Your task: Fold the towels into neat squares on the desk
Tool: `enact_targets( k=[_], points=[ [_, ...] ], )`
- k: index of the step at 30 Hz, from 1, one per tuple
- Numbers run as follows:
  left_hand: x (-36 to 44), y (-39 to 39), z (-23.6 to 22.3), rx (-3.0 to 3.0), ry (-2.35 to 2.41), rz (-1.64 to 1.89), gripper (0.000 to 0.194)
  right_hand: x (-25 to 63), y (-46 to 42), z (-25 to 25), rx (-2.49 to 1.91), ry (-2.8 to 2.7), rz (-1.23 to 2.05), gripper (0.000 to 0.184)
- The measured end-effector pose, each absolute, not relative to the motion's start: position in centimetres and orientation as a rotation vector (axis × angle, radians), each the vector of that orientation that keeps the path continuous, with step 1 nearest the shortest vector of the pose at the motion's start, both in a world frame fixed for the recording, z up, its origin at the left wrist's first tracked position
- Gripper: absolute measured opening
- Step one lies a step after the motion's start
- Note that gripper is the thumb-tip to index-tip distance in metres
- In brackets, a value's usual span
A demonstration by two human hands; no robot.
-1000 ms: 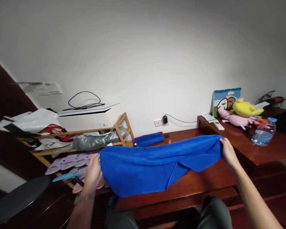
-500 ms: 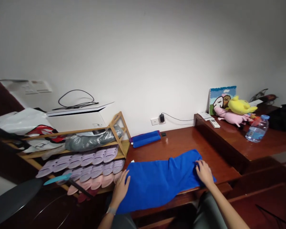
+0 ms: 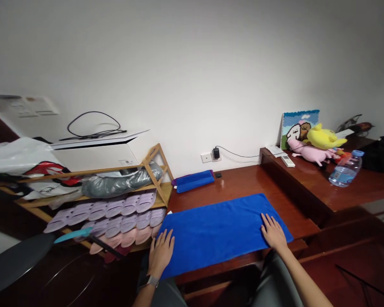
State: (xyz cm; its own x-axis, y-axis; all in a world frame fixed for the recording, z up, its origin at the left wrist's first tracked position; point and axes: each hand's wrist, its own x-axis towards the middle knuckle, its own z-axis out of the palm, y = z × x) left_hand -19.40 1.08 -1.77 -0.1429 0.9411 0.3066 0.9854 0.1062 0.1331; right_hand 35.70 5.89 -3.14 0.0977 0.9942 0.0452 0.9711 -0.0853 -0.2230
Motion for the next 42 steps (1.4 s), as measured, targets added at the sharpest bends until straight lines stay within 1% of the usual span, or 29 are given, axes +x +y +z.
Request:
enact_targets(
  k=[3,5,8,11,15,21,25,28,30,33,36,38,40,42],
  points=[
    [-19.8,1.8,-1.5,-1.993,-2.107,-0.471,0.053,36.7,5.4,-2.4,-2.196,-1.986,0.12,0.06],
    [-19.5,3.1,-1.1,-2.033,-2.073,-0.479,0.055,36.6,6.0,-1.4,-2.124,-2.012,0.088,0.057],
    [-18.3,6.4,-0.4,-2.131,-2.05,-0.461,0.055,34.9,8.7,0.0,-1.947,-2.096,0.092,0.054],
    [-17.2,9.9,-0.3,-2.21,-2.101,-0.37,0.053,32.3,12.3,0.4,-1.891,-2.221,0.167,0.055],
    [-17.4,12.8,-1.4,-2.209,-2.19,-0.282,0.053,30.5,15.8,-1.1,-2.007,-2.292,0.248,0.059],
    [-18.3,14.3,-2.7,-2.037,-2.307,-0.273,0.056,30.6,17.0,-3.4,-2.143,-2.213,0.173,0.06],
    [-18.9,14.6,-2.6,-2.09,-2.315,-0.244,0.059,31.0,17.0,-3.1,-2.198,-2.222,0.188,0.061],
    [-20.1,14.3,-2.6,-2.148,-2.202,-0.317,0.059,30.4,17.3,-2.0,-2.202,-2.226,0.201,0.061],
    [-21.0,13.8,-2.8,-2.171,-2.106,-0.387,0.058,28.5,17.5,-1.2,-2.077,-2.26,0.137,0.062],
    [-21.6,13.3,-3.1,-2.194,-2.088,-0.39,0.057,22.8,17.5,-0.2,-1.796,-2.337,0.107,0.062],
    [-21.5,13.1,-3.4,-2.193,-2.143,-0.326,0.056,15.9,17.1,-0.1,-1.594,-2.456,0.257,0.065],
    [-21.4,13.2,-3.4,-2.191,-2.152,-0.306,0.057,12.7,16.9,-0.5,-1.545,-2.51,0.354,0.067],
    [-21.3,13.3,-3.4,-2.186,-2.16,-0.299,0.057,11.7,16.8,-1.0,-1.554,-2.516,0.4,0.069],
    [-21.3,13.5,-3.4,-2.174,-2.177,-0.287,0.057,13.2,17.1,-1.5,-1.589,-2.5,0.401,0.069]
  ],
)
